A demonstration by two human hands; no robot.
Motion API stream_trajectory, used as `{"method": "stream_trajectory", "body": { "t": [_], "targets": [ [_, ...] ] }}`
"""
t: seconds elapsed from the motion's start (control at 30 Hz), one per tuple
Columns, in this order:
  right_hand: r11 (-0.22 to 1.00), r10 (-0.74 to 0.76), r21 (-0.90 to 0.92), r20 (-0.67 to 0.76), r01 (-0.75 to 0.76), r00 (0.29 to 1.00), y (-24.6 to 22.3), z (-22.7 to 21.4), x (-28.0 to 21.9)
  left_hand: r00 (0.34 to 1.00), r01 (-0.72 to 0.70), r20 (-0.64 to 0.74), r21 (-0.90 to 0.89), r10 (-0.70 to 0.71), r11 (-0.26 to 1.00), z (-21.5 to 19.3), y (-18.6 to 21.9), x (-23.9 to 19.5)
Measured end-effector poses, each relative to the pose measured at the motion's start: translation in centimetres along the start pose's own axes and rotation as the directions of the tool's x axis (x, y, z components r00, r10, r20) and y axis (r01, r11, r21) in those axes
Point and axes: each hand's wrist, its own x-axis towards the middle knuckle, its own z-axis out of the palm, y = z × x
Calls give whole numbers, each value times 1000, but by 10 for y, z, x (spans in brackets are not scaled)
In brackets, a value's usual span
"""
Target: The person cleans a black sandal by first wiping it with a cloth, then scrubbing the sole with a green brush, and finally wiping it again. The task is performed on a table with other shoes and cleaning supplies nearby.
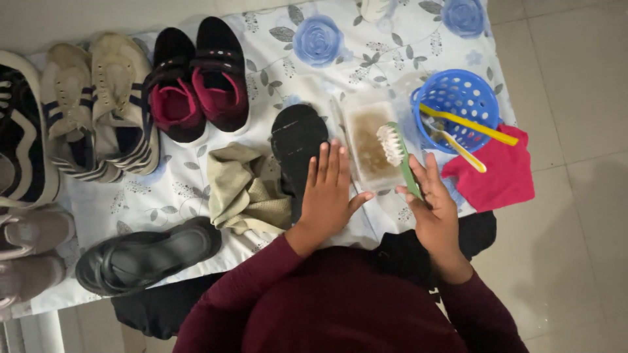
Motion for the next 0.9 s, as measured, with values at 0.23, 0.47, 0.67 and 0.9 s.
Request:
{"method": "stream_trajectory", "body": {
  "t": [0.23, 0.47, 0.67, 0.9],
  "targets": [
    [665, 231, 668, 242, -334, 943, 34, 23, 23, 992, 101, 61, 98, -107, 990, 4, -31, -29],
    [338, 232, 710, 573, -617, 786, 36, 77, 47, 998, 66, 2, 67, -66, 996, 9, -37, -39],
    [377, 246, 661, 604, -649, 758, 43, 98, 60, 991, 56, -129, 76, -46, 996, 2, -37, -35],
    [558, 270, 572, 561, -602, 783, 53, 102, 66, 994, 58, -102, 83, -49, 995, 6, -40, -36]
  ]
}}
